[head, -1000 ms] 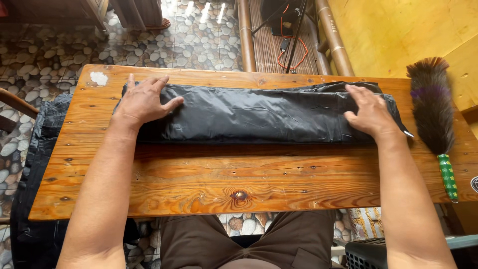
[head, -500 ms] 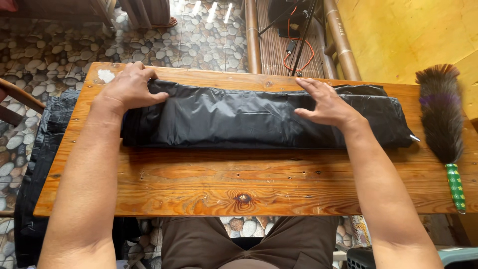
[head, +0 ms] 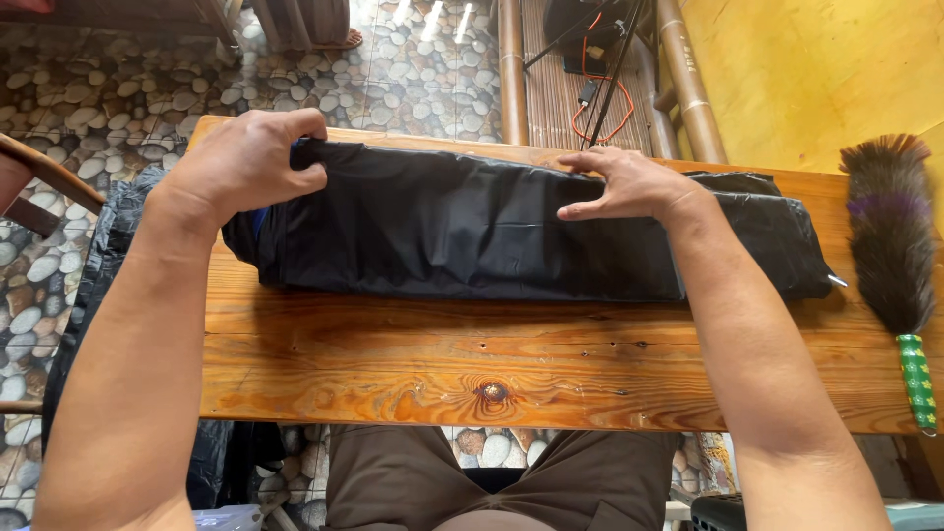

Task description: The person places a large black plastic sheet on a wooden table and uses a brush to smooth it out. They then fold the sheet multiple times, using the brush to press down on the folds and ensure it is compact.

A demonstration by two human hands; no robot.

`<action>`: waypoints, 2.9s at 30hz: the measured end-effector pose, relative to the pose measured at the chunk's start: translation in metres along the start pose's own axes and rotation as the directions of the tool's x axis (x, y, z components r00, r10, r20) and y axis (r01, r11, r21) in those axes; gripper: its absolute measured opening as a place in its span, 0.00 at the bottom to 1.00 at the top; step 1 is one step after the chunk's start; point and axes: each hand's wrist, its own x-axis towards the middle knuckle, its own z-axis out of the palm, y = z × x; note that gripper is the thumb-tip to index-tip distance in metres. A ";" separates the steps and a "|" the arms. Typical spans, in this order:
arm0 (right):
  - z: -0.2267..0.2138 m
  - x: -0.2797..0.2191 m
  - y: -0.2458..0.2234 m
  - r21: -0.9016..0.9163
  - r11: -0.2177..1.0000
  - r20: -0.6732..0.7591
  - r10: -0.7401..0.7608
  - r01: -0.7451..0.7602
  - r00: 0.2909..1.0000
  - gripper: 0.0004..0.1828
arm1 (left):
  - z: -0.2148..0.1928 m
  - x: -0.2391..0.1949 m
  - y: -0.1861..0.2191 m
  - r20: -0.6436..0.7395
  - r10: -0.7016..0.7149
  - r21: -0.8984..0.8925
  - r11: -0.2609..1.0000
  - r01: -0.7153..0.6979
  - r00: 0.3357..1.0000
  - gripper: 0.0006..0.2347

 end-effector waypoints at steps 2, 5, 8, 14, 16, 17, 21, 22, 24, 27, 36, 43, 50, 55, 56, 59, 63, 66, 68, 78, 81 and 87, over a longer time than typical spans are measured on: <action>-0.018 -0.012 -0.028 -0.144 0.946 0.144 0.311 -0.291 0.940 0.55 | -0.010 -0.014 0.010 -0.009 0.095 0.015 0.995 -0.095 0.995 0.17; -0.023 -0.020 -0.022 -0.171 0.901 0.172 0.425 -0.398 0.889 0.54 | -0.022 -0.033 0.021 -0.010 0.061 0.078 0.995 -0.060 0.998 0.14; -0.029 -0.030 -0.007 -0.112 0.888 0.146 0.458 -0.445 0.877 0.52 | -0.014 -0.041 0.013 -0.096 0.175 0.197 0.968 -0.153 0.980 0.13; -0.041 -0.056 0.022 -0.271 0.859 0.130 0.479 -0.434 0.868 0.41 | -0.007 -0.066 0.006 -0.222 0.331 0.315 0.915 -0.254 0.917 0.11; -0.050 -0.072 0.009 -0.274 0.842 0.140 0.513 -0.465 0.847 0.34 | -0.007 -0.080 0.003 -0.233 0.380 0.307 0.902 -0.304 0.895 0.12; -0.055 -0.082 0.004 -0.274 0.824 0.147 0.545 -0.495 0.825 0.26 | -0.007 -0.086 0.002 -0.244 0.429 0.302 0.886 -0.352 0.870 0.12; -0.052 -0.121 0.017 -0.352 0.780 0.134 0.588 -0.516 0.797 0.17 | -0.008 -0.123 0.001 -0.286 0.482 0.238 0.873 -0.426 0.828 0.11; -0.046 -0.132 0.026 -0.388 0.827 0.123 0.484 -0.407 0.866 0.20 | -0.005 -0.132 -0.003 -0.266 0.504 0.200 0.863 -0.465 0.822 0.17; -0.040 -0.155 0.014 -0.424 0.856 0.117 0.374 -0.294 0.920 0.24 | 0.001 -0.152 -0.004 -0.246 0.527 0.157 0.850 -0.503 0.814 0.23; -0.028 -0.186 -0.019 -0.502 0.774 0.192 0.534 -0.385 0.824 0.25 | 0.019 -0.180 -0.003 -0.193 0.536 0.169 0.843 -0.510 0.822 0.27; 0.097 -0.230 0.063 -0.733 0.672 -0.015 0.133 -0.101 0.991 0.51 | 0.088 -0.204 0.005 -0.070 0.459 0.427 0.816 -0.389 0.886 0.21; 0.121 -0.225 0.084 -0.837 0.473 -0.329 -0.032 -0.276 0.944 0.43 | 0.125 -0.170 -0.011 -0.234 0.408 0.546 0.806 -0.228 0.882 0.26; 0.064 -0.232 0.070 -0.397 0.605 0.094 0.775 -0.690 0.625 0.49 | 0.095 -0.166 -0.002 -0.258 0.300 0.208 0.946 -0.250 0.919 0.32; 0.060 -0.253 0.167 -0.441 0.547 0.188 0.832 -0.712 0.522 0.49 | 0.112 -0.161 -0.015 -0.178 0.228 0.140 0.969 -0.205 0.957 0.34; 0.052 -0.255 0.182 -0.442 0.555 0.172 0.824 -0.705 0.540 0.53 | 0.114 -0.163 -0.017 -0.172 0.231 0.116 0.970 -0.213 0.958 0.34; 0.026 -0.264 0.240 -0.415 0.391 -0.209 0.837 -0.821 0.505 0.41 | 0.095 -0.154 -0.014 -0.117 0.123 -0.102 0.986 -0.135 0.985 0.32; 0.041 -0.285 0.353 -0.173 0.254 -0.130 0.952 -0.951 0.278 0.53 | 0.081 -0.129 -0.016 -0.063 0.017 -0.086 0.996 -0.023 0.998 0.35; 0.071 -0.288 0.442 0.135 0.244 0.103 0.960 -0.960 0.259 0.32 | 0.075 -0.101 -0.024 -0.041 -0.082 -0.126 0.989 0.076 0.996 0.35; 0.074 -0.277 0.445 -0.446 0.229 -0.073 0.954 -0.865 0.291 0.31 | 0.065 -0.086 -0.016 -0.031 -0.143 -0.134 0.981 0.137 0.989 0.33; 0.010 -0.185 0.128 0.235 0.422 -0.344 0.879 -0.876 0.330 0.25 | 0.098 -0.027 -0.044 -0.008 -0.139 -0.042 0.989 0.138 0.990 0.34; 0.014 -0.176 -0.058 0.377 0.450 -0.136 0.891 -0.809 0.432 0.41 | 0.118 -0.019 -0.056 -0.088 -0.126 -0.040 0.992 0.123 0.988 0.31; 0.148 -0.166 -0.182 -0.522 0.831 -0.337 0.005 -0.191 0.941 0.32 | 0.156 -0.006 -0.067 -0.252 0.038 0.009 0.999 -0.037 0.967 0.24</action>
